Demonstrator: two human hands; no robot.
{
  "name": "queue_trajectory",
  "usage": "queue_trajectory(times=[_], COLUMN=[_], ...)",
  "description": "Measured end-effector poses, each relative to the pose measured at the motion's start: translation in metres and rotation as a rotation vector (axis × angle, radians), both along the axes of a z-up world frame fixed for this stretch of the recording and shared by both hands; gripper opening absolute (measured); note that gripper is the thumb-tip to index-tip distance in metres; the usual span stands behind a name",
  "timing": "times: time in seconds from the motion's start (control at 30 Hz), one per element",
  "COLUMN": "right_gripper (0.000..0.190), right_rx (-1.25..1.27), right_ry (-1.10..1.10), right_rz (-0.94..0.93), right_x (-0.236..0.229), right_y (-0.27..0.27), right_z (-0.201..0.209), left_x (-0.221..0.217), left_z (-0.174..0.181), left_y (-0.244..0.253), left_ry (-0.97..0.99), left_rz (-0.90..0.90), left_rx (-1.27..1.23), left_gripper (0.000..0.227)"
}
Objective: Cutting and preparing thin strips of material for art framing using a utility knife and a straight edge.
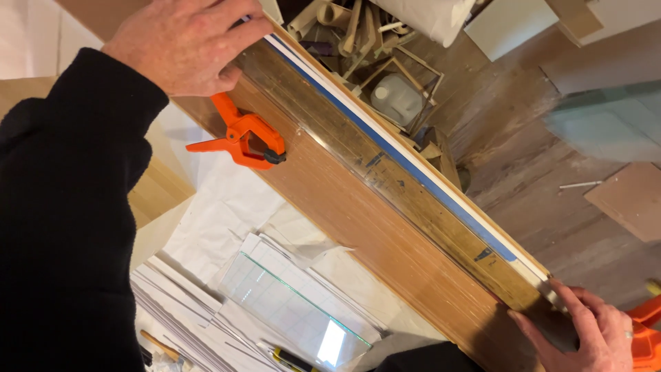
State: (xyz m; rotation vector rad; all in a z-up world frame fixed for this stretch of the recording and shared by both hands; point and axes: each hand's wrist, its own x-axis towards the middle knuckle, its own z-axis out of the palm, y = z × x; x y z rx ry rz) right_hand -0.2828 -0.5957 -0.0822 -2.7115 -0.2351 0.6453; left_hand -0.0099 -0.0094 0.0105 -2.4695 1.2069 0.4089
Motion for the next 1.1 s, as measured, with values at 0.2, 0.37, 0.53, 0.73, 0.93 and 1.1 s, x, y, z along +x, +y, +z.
queue_trajectory(times=[0.2, 0.37, 0.53, 0.73, 0.93, 1.1], right_gripper=[0.072, 0.065, 0.070, 0.061, 0.067, 0.066], right_rx=[0.013, 0.022, 0.031, 0.063, 0.080, 0.127], right_ry=[-0.007, -0.025, 0.015, -0.022, 0.023, 0.020], right_rz=[0.028, -0.030, -0.013, -0.132, -0.134, -0.139], right_x=[0.018, 0.010, 0.018, 0.016, 0.044, 0.039], right_y=[0.011, 0.013, 0.015, 0.032, 0.052, 0.043], right_z=[0.007, 0.011, 0.014, 0.030, 0.050, 0.050], left_x=[-0.005, -0.012, -0.011, -0.001, -0.014, -0.014], left_z=[-0.003, -0.021, -0.031, -0.022, -0.036, -0.042], left_y=[0.004, 0.013, 0.014, 0.001, 0.032, 0.015], left_ry=[0.053, 0.036, 0.077, 0.054, -0.157, -0.114], left_rz=[0.127, 0.193, 0.229, 0.119, -0.042, 0.067], left_rx=[-0.130, -0.240, -0.329, -0.273, -0.234, -0.223], left_gripper=[0.053, 0.022, 0.018, 0.012, 0.010, 0.008])
